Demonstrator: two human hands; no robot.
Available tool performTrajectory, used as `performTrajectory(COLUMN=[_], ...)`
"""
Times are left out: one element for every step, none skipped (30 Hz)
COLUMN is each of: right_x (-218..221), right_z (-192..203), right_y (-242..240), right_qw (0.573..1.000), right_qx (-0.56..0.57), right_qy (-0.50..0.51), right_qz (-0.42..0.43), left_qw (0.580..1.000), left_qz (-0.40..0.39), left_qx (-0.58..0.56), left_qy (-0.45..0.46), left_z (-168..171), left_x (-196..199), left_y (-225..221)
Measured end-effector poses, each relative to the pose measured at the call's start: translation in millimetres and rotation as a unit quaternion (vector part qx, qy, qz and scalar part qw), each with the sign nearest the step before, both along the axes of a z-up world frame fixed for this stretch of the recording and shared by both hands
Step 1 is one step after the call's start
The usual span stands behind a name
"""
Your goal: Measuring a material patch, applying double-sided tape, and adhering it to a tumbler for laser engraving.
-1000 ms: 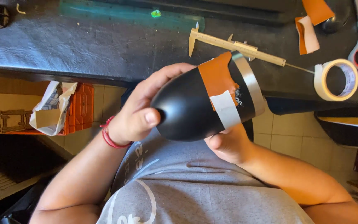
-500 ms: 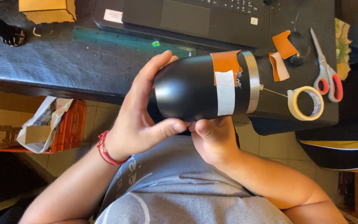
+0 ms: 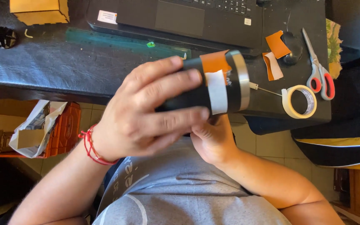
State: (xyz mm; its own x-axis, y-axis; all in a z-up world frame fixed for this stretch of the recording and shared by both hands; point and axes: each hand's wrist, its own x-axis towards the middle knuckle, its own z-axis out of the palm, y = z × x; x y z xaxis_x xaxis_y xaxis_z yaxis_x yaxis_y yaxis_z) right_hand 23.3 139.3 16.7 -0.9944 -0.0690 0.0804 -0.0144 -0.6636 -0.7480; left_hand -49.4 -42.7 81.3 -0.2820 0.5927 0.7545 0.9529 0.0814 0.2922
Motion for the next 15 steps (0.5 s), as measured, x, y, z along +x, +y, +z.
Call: performTrajectory(right_x=[1, 2, 4, 7, 5, 4, 2, 5, 7, 10, 12, 14, 16, 17, 18], right_z=[-4, -9, -15, -22, -21, -21, -21, -32, -44, -55, -61, -67, -73, -73, -72], right_y=[0, 2, 4, 6, 11, 16, 21, 24, 27, 31, 35, 41, 46, 45, 44], right_qw=[0.999, 0.999, 0.999, 0.996, 0.997, 0.981, 0.951, 0.952, 0.965, 0.975, 0.975, 0.975, 0.972, 0.972, 0.973], right_qx=[-0.007, -0.006, 0.031, 0.067, 0.067, 0.184, 0.298, 0.297, 0.251, 0.204, 0.203, 0.185, 0.167, 0.165, 0.168], right_qy=[-0.036, -0.036, 0.006, 0.046, 0.043, 0.061, 0.079, 0.077, 0.073, 0.069, 0.067, 0.047, 0.026, 0.023, 0.025], right_qz=[-0.016, -0.015, -0.020, -0.022, -0.020, -0.010, 0.002, 0.006, 0.035, 0.061, 0.063, 0.114, 0.166, 0.164, 0.155], left_qw=[1.000, 1.000, 0.998, 0.994, 0.994, 0.993, 0.987, 0.987, 0.985, 0.983, 0.983, 0.981, 0.977, 0.977, 0.973], left_qz=[-0.023, -0.023, -0.019, -0.012, -0.010, 0.022, 0.053, 0.057, 0.047, 0.034, 0.035, 0.036, 0.037, 0.035, 0.059], left_qx=[0.012, 0.013, 0.051, 0.089, 0.089, 0.057, 0.025, 0.026, 0.011, -0.005, -0.005, -0.029, -0.052, -0.054, -0.087], left_qy=[0.001, 0.001, -0.027, -0.059, -0.062, -0.105, -0.148, -0.151, -0.165, -0.178, -0.180, -0.191, -0.201, -0.204, -0.203], left_z=[1, 6, 10, 14, 21, 28, 35, 36, 36, 37, 35, 32, 30, 28, 26], left_x=[1, 3, 4, 8, 9, 12, 15, 15, 14, 13, 14, 15, 15, 16, 17], left_y=[0, 2, 4, 5, 6, 7, 8, 8, 9, 10, 10, 10, 10, 11, 12])
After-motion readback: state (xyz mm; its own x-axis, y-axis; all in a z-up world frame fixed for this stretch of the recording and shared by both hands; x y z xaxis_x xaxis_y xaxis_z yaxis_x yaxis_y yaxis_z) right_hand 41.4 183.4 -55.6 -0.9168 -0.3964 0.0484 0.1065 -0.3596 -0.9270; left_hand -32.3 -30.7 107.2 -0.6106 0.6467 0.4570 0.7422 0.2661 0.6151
